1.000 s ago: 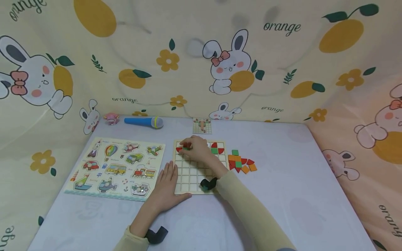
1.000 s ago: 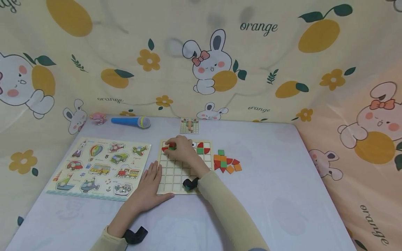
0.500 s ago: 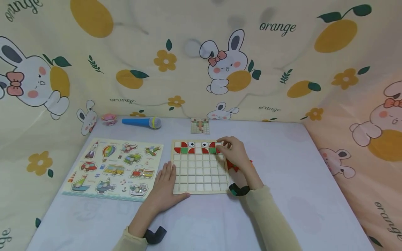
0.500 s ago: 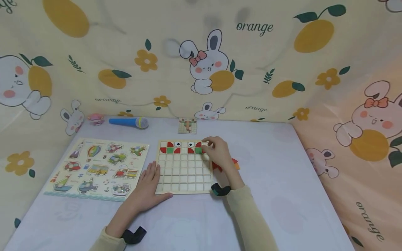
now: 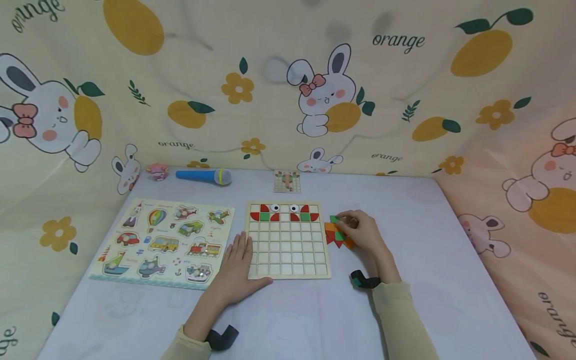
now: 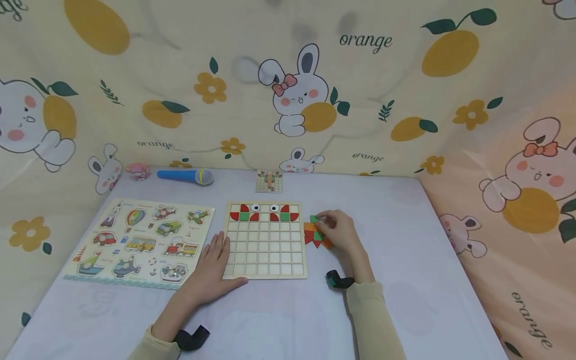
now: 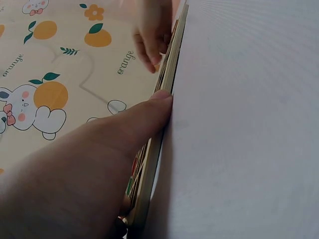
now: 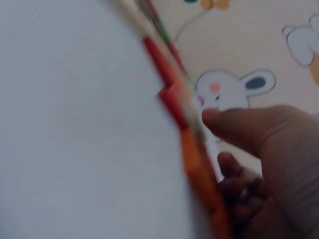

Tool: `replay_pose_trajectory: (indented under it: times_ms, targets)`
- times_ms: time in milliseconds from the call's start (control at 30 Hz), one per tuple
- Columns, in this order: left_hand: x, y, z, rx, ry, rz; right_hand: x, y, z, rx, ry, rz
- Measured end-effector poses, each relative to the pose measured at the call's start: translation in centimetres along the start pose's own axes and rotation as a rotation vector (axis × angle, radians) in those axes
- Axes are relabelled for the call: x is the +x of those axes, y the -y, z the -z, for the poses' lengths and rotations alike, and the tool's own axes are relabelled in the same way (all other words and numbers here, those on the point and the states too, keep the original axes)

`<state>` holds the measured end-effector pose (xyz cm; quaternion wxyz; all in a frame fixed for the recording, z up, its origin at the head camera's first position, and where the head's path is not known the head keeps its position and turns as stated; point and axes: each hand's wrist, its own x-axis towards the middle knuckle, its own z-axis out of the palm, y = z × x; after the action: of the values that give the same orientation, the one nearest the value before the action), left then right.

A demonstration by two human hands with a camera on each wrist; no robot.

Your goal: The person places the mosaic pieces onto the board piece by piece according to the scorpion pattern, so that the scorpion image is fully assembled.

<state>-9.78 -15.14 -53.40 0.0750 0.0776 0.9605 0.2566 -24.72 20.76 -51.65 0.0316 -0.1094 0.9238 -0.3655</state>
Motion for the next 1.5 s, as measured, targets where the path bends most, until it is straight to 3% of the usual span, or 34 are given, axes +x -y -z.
replay_pose_trajectory:
  times_ms: [267,700,1133,1500]
  targets:
    - [0.1,0.1,0.0,-0.001,-0.010,0.009,0.1,-0.6,-1.0,-0.019,-0.047,0.060]
    - [0.0,0.1,-0.3,0.016,-0.012,-0.001,0.0,0.4,-2.1,-0.053,-0.161,-0.046]
    - [0.0,-0.1,-0.1,0.012,-0.004,-0.002,0.6,1.3,-1.3,-0.114,-0.049,-0.103]
    - [0.0,0.0,-0.2,0.017,-0.015,0.002,0.5,0.9,-1.6,-0.073,-0.102,-0.049]
